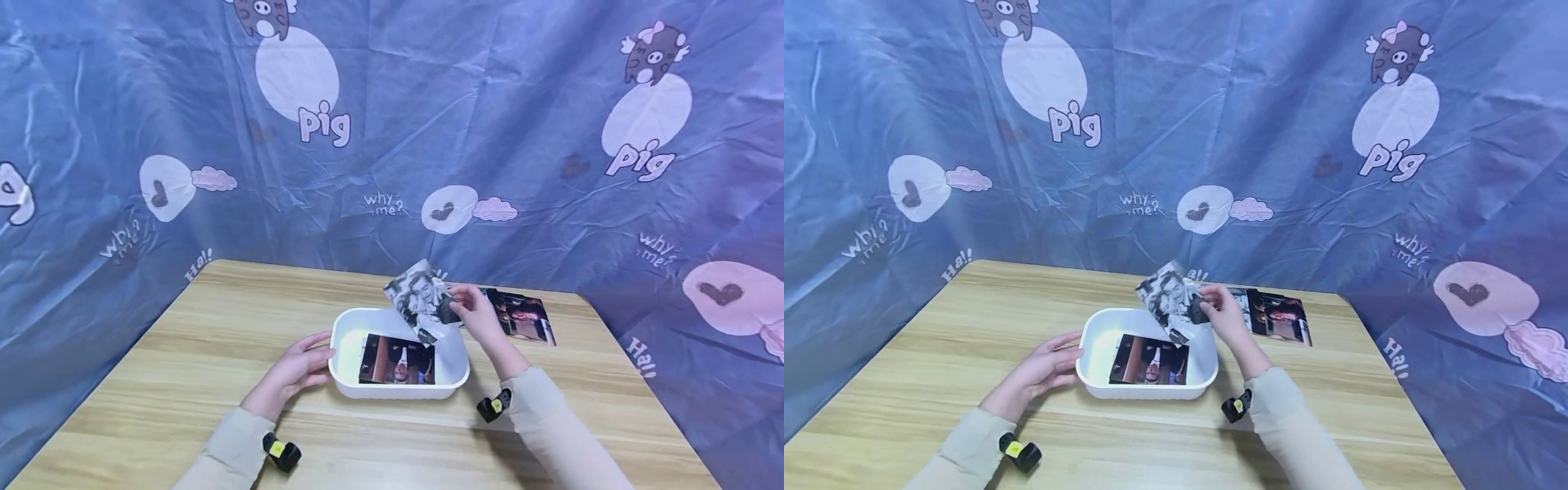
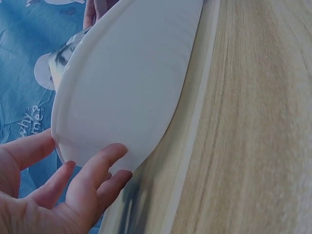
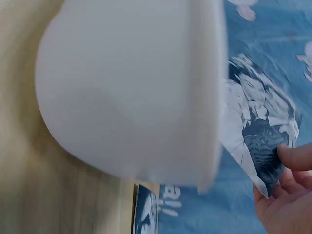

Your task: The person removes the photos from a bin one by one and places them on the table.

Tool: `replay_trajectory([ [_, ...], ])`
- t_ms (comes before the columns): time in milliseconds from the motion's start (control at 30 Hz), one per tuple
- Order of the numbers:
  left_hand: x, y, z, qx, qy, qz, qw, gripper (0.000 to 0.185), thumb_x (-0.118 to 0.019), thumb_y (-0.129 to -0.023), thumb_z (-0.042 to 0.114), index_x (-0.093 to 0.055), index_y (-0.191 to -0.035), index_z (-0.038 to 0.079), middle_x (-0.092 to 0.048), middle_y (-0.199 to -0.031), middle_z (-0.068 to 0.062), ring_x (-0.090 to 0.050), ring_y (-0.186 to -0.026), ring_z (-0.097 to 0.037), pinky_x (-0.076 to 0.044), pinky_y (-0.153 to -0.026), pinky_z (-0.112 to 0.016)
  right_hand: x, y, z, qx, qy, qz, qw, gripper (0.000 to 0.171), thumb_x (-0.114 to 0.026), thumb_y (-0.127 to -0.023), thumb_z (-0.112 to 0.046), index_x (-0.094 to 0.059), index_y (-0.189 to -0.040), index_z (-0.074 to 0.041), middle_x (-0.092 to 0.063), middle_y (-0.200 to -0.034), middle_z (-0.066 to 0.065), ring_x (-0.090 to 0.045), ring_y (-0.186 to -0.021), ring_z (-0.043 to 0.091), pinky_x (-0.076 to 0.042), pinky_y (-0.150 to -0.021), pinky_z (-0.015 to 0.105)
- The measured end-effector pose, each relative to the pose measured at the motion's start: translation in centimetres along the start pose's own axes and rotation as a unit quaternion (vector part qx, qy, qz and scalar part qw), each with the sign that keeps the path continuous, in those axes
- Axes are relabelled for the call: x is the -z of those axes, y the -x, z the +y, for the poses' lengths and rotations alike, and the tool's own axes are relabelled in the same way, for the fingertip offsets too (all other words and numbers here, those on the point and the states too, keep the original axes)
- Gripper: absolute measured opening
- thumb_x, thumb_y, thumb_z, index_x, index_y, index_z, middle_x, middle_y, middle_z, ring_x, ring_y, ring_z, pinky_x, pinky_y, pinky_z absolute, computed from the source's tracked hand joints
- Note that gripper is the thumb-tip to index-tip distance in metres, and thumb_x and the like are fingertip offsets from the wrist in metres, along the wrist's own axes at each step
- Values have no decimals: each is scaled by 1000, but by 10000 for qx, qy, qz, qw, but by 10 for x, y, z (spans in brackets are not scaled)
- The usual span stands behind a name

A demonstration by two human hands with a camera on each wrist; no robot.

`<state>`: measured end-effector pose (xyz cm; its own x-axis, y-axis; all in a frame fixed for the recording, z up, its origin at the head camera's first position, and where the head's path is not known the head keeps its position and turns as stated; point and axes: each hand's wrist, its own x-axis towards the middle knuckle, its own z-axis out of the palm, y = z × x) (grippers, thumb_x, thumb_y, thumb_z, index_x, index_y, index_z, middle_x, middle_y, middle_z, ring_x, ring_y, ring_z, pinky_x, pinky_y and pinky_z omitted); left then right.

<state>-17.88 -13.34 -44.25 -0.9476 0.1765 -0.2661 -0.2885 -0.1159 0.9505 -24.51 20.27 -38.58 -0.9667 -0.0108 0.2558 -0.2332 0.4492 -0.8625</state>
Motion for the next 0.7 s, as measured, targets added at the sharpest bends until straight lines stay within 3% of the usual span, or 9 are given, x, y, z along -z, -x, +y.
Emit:
replay_trajectory([
  [267,-1,0,1,55,66,96,9999,61,-62,-91,8,-36,-146,3,-41,-143,-31,-60,-117,-37,-59,-88,-44,40,-5,8,-890,-1113,632,9878,27,-56,-93,4,-48,-119,7,-54,-79,-19,-49,-78,-7,-43,-71,6],
  [367,0,0,1,47,75,83,9999,61,-61,-92,8,-35,-146,2,-40,-144,-32,-61,-116,-36,-59,-87,-44,52,-4,14,-1208,-1405,828,9792,25,-54,-94,1,-47,-118,3,-55,-78,-20,-48,-76,-7,-41,-67,7],
  [500,2,-1,2,79,96,126,9998,61,-61,-92,8,-35,-146,2,-39,-145,-32,-63,-113,-34,-60,-86,-43,62,1,29,-1667,-1629,885,9684,23,-52,-96,-3,-47,-118,-3,-55,-81,-18,-45,-66,-4,-37,-51,11],
  [700,0,-1,1,91,109,88,9999,62,-62,-91,9,-35,-147,2,-40,-145,-32,-66,-108,-29,-60,-85,-42,75,16,56,-1925,-2334,694,9506,13,-49,-97,-2,-51,-106,-10,-54,-73,-21,-46,-63,-7,-40,-56,8],
])
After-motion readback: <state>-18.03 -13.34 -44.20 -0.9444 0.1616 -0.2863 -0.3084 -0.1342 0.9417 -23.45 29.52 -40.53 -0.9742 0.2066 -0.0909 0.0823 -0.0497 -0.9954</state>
